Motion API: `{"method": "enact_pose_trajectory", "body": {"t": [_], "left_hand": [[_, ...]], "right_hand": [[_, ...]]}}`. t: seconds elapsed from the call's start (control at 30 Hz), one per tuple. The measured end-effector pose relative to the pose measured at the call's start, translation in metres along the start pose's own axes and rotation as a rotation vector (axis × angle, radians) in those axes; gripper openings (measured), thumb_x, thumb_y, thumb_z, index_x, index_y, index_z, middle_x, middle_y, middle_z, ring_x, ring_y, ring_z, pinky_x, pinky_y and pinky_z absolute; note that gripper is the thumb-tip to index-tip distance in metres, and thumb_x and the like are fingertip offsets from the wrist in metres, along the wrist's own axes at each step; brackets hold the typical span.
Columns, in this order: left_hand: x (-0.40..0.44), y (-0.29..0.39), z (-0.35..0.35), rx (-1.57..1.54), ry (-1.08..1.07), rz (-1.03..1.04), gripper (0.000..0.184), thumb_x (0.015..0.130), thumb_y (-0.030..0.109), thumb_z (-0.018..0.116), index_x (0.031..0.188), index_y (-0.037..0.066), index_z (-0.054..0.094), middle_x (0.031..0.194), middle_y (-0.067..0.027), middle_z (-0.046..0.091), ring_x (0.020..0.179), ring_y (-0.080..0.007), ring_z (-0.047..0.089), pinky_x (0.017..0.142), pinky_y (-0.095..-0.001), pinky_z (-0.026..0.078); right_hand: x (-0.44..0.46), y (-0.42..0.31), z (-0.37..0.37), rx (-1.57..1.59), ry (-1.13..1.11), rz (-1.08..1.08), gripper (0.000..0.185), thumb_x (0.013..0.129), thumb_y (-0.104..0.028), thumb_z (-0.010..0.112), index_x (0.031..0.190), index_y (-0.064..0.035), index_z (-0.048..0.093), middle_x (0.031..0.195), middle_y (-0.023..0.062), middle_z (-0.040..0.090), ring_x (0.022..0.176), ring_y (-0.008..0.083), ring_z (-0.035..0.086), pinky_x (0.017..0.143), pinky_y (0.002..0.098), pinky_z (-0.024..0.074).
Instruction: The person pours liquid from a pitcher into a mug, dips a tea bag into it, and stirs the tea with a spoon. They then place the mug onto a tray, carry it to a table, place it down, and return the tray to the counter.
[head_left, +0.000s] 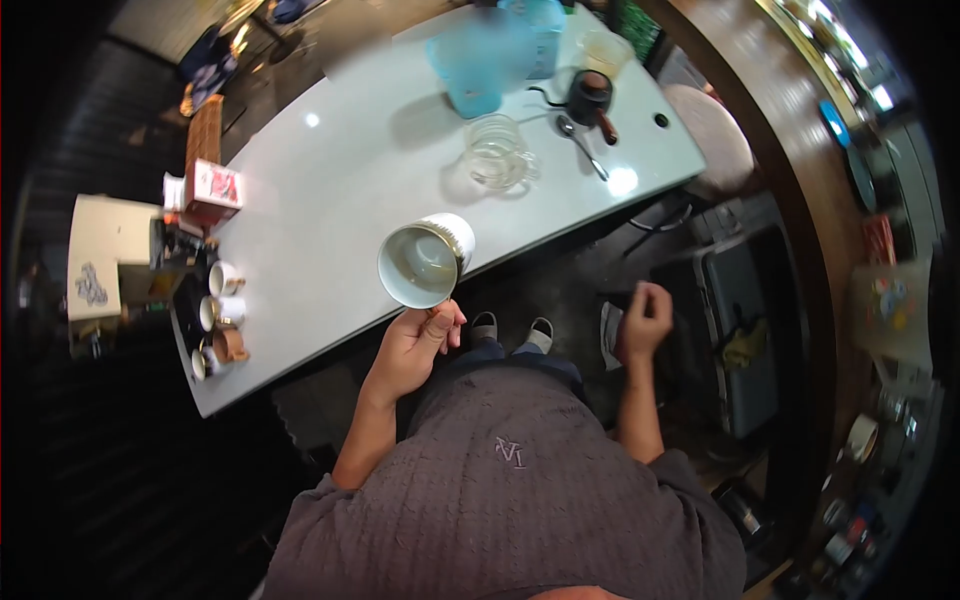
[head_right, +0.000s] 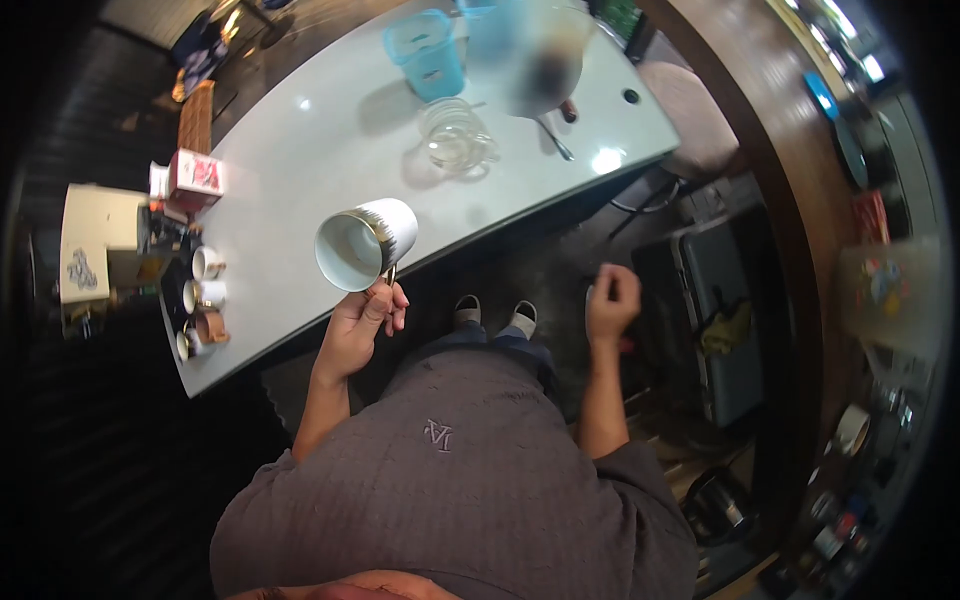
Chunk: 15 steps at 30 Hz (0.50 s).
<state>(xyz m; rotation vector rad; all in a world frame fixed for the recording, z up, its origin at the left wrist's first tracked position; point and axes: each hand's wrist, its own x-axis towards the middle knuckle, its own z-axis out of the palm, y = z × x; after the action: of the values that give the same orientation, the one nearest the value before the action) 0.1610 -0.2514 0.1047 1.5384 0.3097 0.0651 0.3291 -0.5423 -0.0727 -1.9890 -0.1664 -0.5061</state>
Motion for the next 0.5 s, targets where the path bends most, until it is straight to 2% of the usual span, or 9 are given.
{"method": "enact_pose_trajectory", "body": {"t": [0.07,0.13,0.2,0.23,0.3,0.33,0.4,0.47,0.5], "left_hand": [[-0.013,0.001,-0.003,0.004,0.079,-0.021,0.029,0.101,0.028,0.047,0.095,0.002,0.057,0.078,-0.0011,0.055,0.069,-0.0066,0.051,0.062,-0.0214,0.042],[-0.028,0.002,-0.008,0.009,0.171,-0.047,0.029,0.101,0.029,0.048,0.095,0.002,0.057,0.078,-0.0012,0.055,0.069,-0.0066,0.051,0.062,-0.0215,0.042],[-0.047,0.001,-0.013,0.051,0.214,-0.101,0.030,0.100,0.030,0.049,0.095,0.002,0.057,0.078,-0.0013,0.056,0.069,-0.0066,0.052,0.061,-0.0217,0.042],[-0.059,-0.003,-0.017,0.052,0.238,-0.121,0.027,0.100,0.026,0.050,0.095,0.001,0.057,0.079,-0.0019,0.056,0.069,-0.0069,0.052,0.061,-0.0221,0.042],[-0.085,-0.006,-0.022,0.042,0.286,-0.133,0.025,0.100,0.024,0.050,0.096,0.000,0.057,0.080,-0.0022,0.056,0.069,-0.0072,0.052,0.061,-0.0223,0.043],[-0.096,-0.008,-0.025,0.040,0.283,-0.129,0.023,0.100,0.022,0.050,0.096,0.000,0.056,0.082,-0.0026,0.056,0.069,-0.0074,0.051,0.061,-0.0225,0.043],[-0.120,-0.017,-0.035,0.021,0.299,-0.093,0.019,0.100,0.017,0.049,0.097,-0.001,0.056,0.084,-0.0030,0.056,0.070,-0.0078,0.052,0.062,-0.0231,0.044],[-0.140,-0.026,-0.043,-0.082,0.283,-0.146,0.018,0.100,0.017,0.050,0.099,-0.001,0.055,0.085,-0.0024,0.056,0.069,-0.0080,0.052,0.063,-0.0237,0.045],[-0.149,-0.028,-0.047,-0.076,0.285,-0.186,0.018,0.099,0.017,0.050,0.097,0.000,0.056,0.085,-0.0026,0.056,0.069,-0.0080,0.052,0.063,-0.0243,0.045]], "right_hand": [[-0.003,-0.050,0.035,0.270,-0.213,-0.148,0.004,0.083,0.004,0.062,0.083,0.0000,0.063,0.082,0.0119,0.065,0.075,0.0235,0.063,0.071,0.0308,0.0497],[-0.013,-0.089,0.058,0.486,-0.447,-0.216,0.002,0.083,0.002,0.063,0.081,0.0018,0.062,0.077,0.0122,0.066,0.069,0.0226,0.064,0.071,0.0290,0.0497],[-0.019,-0.111,0.070,0.712,-0.729,-0.167,0.006,0.085,-0.002,0.062,0.082,0.0032,0.063,0.077,0.0130,0.066,0.072,0.0218,0.065,0.070,0.0274,0.0491],[-0.020,-0.123,0.077,0.735,-0.776,-0.171,0.006,0.085,-0.002,0.062,0.082,0.0032,0.063,0.077,0.0130,0.066,0.072,0.0218,0.065,0.070,0.0274,0.0491],[-0.024,-0.149,0.094,0.776,-1.041,-0.034,0.017,0.092,-0.007,0.053,0.088,0.0048,0.064,0.081,0.0112,0.066,0.075,0.0176,0.064,0.072,0.0284,0.0496],[-0.028,-0.161,0.105,0.786,-1.075,-0.047,0.017,0.092,-0.007,0.053,0.088,0.0048,0.064,0.081,0.0112,0.066,0.075,0.0176,0.064,0.072,0.0284,0.0496],[-0.031,-0.189,0.129,0.728,-1.150,-0.148,0.020,0.093,-0.009,0.052,0.100,0.0046,0.064,0.090,0.0115,0.067,0.081,0.0166,0.062,0.073,0.0276,0.0482],[-0.032,-0.220,0.143,0.712,-1.321,-0.216,0.041,0.091,-0.028,0.056,0.121,0.0007,0.056,0.114,0.0120,0.063,0.100,0.0189,0.058,0.087,0.0315,0.0435],[-0.038,-0.237,0.147,0.713,-1.371,-0.268,0.048,0.091,-0.034,0.056,0.124,0.0005,0.054,0.118,0.0124,0.061,0.105,0.0198,0.057,0.088,0.0323,0.0426]]}}
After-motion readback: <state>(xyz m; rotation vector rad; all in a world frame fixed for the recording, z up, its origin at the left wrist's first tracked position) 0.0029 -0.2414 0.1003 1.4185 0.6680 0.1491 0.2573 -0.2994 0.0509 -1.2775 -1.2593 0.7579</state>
